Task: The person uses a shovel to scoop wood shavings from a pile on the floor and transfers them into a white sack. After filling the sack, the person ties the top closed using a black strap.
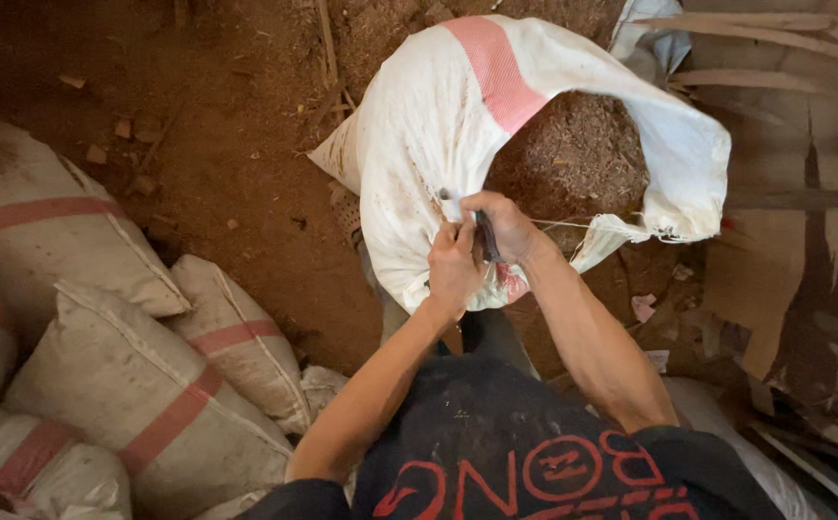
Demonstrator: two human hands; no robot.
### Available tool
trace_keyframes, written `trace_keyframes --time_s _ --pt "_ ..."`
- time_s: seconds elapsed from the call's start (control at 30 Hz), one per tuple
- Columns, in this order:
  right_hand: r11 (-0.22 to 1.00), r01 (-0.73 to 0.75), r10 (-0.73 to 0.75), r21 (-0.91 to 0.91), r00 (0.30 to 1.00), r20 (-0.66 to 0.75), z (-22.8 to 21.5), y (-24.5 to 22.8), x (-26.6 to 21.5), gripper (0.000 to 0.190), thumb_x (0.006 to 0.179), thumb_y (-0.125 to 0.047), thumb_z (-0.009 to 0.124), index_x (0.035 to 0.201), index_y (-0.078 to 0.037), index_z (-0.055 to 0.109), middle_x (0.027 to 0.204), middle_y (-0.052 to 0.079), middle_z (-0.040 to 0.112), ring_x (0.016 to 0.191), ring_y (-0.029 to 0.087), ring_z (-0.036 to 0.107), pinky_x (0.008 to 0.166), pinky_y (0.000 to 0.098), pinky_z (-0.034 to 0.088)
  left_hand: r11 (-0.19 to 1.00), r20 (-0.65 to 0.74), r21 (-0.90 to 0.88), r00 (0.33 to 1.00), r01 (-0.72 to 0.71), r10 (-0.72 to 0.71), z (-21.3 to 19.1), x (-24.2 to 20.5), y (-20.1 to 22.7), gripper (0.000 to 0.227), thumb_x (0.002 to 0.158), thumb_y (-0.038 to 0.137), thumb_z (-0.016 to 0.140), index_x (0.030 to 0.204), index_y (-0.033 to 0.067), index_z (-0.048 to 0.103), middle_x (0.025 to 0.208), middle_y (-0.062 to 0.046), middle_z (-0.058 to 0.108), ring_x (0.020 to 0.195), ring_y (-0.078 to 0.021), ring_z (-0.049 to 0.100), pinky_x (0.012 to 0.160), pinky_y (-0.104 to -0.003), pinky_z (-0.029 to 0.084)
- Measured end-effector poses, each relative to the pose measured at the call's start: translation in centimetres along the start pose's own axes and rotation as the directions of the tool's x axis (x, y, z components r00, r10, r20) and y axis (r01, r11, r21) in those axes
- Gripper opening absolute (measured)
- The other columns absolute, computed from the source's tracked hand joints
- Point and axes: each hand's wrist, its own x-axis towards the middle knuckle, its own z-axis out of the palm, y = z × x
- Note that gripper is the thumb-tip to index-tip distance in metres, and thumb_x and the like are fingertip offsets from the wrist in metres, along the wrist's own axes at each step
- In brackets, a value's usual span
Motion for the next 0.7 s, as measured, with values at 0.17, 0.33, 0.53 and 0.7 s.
trace_keyframes --time_s 0.17,0.33,0.53,0.7 --pt "0.992 0.1 -0.104 -0.079 0.994 -0.044 0.5 -0.3 0.0 0.026 0.098 -0.022 0.061 0.098 0.002 0.071 0.079 0.007 0.07 0.059 0.016 0.062 0.048 0.0295 0.047 0.975 0.052 -0.193 0.994 0.109 -0.101 -2.4 3.1 0.6 0.024 0.086 0.009 0.074 0.108 -0.0001 0.075 0.094 -0.018 0.073 0.086 -0.0304 0.072 0.079 -0.039 0.059" --pt "0.969 0.237 -0.242 -0.069 0.967 -0.077 -0.7 1.3 0.7 0.025 0.101 -0.021 0.064 0.108 0.002 0.072 0.089 0.005 0.073 0.075 0.014 0.067 0.067 0.028 0.053 0.672 0.187 -0.402 0.774 0.622 -0.605 -5.3 8.1 0.8 0.034 0.086 0.021 0.079 0.107 -0.0046 0.074 0.083 -0.008 0.076 0.073 -0.0139 0.069 0.067 -0.028 0.056" --pt "0.879 0.326 -0.413 -0.349 0.886 -0.211 -1.1 0.5 0.5 0.026 0.093 -0.015 0.069 0.111 0.004 0.074 0.1 0.008 0.078 0.087 0.015 0.072 0.077 0.0286 0.057 0.505 0.228 -0.479 0.657 0.718 -0.718 -3.9 9.9 0.2 0.033 0.084 0.012 0.077 0.11 -0.0078 0.076 0.078 -0.008 0.077 0.062 -0.0115 0.067 0.055 -0.025 0.054" --pt "0.587 0.256 -0.625 -0.768 0.746 -0.23 -1.4 -1.7 -1.4 0.028 0.094 -0.019 0.071 0.113 0.001 0.075 0.097 0.009 0.079 0.086 0.013 0.071 0.079 0.0298 0.055 0.054 0.478 -0.752 0.6 0.657 -0.642 -4.8 10.3 -2.2 0.044 0.084 0.006 0.067 0.127 0.0006 0.059 0.074 -0.004 0.065 0.056 -0.0136 0.053 0.051 -0.027 0.041"
